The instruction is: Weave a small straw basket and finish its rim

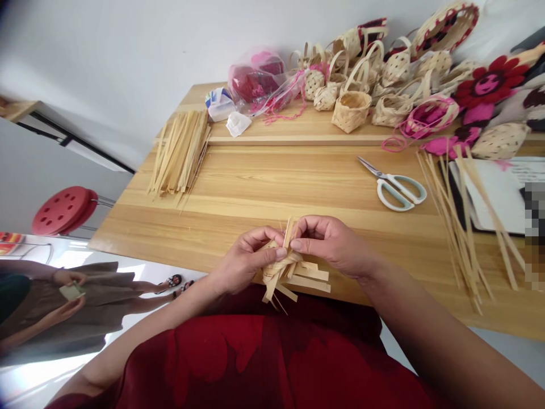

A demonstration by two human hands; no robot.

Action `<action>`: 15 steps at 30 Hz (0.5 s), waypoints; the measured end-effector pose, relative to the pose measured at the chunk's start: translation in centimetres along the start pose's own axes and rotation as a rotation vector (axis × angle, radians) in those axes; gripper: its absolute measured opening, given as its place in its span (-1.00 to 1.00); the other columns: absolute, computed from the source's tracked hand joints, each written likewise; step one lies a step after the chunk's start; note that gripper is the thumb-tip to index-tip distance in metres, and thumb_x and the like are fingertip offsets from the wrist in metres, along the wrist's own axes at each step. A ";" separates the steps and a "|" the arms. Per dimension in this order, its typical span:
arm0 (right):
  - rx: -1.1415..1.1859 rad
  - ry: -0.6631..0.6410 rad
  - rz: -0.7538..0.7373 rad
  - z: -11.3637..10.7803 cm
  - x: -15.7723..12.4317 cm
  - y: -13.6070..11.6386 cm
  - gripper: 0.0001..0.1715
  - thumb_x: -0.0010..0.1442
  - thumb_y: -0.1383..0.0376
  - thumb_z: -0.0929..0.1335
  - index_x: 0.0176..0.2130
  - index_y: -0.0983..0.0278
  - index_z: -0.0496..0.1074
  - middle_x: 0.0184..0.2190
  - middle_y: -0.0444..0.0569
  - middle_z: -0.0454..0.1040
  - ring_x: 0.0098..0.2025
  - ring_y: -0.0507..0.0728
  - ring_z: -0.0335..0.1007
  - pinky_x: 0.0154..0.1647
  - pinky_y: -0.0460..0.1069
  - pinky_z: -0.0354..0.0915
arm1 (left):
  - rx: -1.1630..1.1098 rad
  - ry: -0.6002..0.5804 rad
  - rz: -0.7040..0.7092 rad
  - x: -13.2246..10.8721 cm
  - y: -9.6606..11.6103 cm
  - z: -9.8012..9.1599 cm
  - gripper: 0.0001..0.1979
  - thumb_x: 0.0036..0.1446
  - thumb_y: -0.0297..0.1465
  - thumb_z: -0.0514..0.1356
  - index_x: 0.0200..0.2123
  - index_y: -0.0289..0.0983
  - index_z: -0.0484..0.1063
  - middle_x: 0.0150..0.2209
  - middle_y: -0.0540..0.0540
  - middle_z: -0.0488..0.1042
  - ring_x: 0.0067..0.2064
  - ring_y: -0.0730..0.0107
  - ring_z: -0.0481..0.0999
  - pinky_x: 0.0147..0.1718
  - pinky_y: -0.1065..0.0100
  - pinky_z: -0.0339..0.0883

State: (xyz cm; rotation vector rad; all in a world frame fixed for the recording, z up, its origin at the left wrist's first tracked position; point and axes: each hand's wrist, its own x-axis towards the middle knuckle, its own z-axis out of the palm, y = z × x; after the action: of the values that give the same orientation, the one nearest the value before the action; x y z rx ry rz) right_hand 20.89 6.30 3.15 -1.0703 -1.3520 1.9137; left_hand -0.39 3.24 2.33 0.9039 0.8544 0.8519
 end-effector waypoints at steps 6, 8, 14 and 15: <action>-0.016 0.130 -0.053 1.3 0.0 -0.7 -0.69 0.05 0.15 0.61 -0.39 0.21 0.50 -0.47 -0.18 0.41 -0.41 0.03 0.27 -0.36 -0.05 0.23 | 0.036 0.021 0.019 0.1 -0.3 -0.1 -0.71 0.12 -0.20 0.48 -0.26 -0.27 0.55 -0.21 -0.05 0.58 -0.22 0.45 0.48 -0.11 0.38 0.30; -0.003 0.172 -0.067 1.7 -0.2 -0.9 -0.69 0.04 0.16 0.62 -0.41 0.21 0.49 -0.47 -0.18 0.41 -0.41 0.03 0.27 -0.35 -0.05 0.25 | 0.047 0.019 0.057 0.1 -0.2 -0.1 -0.72 0.13 -0.21 0.48 -0.27 -0.28 0.56 -0.19 -0.05 0.58 -0.17 0.44 0.50 -0.06 0.37 0.30; -0.023 0.156 -0.059 1.6 -0.4 -1.0 -0.69 0.07 0.10 0.59 -0.40 0.21 0.52 -0.46 -0.16 0.44 -0.40 0.04 0.31 -0.34 -0.04 0.28 | 0.074 0.004 0.020 0.0 -0.2 -0.2 -0.69 0.13 -0.19 0.47 -0.23 -0.28 0.55 -0.22 -0.04 0.56 -0.23 0.46 0.48 -0.11 0.37 0.31; -0.047 0.159 -0.066 1.5 -0.4 -1.0 -0.69 0.09 0.09 0.58 -0.41 0.21 0.52 -0.46 -0.16 0.44 -0.40 0.04 0.31 -0.34 -0.03 0.28 | 0.076 0.001 0.013 0.0 -0.3 -0.2 -0.69 0.14 -0.18 0.46 -0.22 -0.28 0.55 -0.22 -0.05 0.57 -0.23 0.45 0.48 -0.10 0.36 0.31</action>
State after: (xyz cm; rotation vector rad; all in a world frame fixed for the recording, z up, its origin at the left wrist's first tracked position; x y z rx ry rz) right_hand 19.80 5.56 4.50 -1.1595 -1.3323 1.7188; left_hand -0.50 3.24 1.97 0.9766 0.8876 0.8360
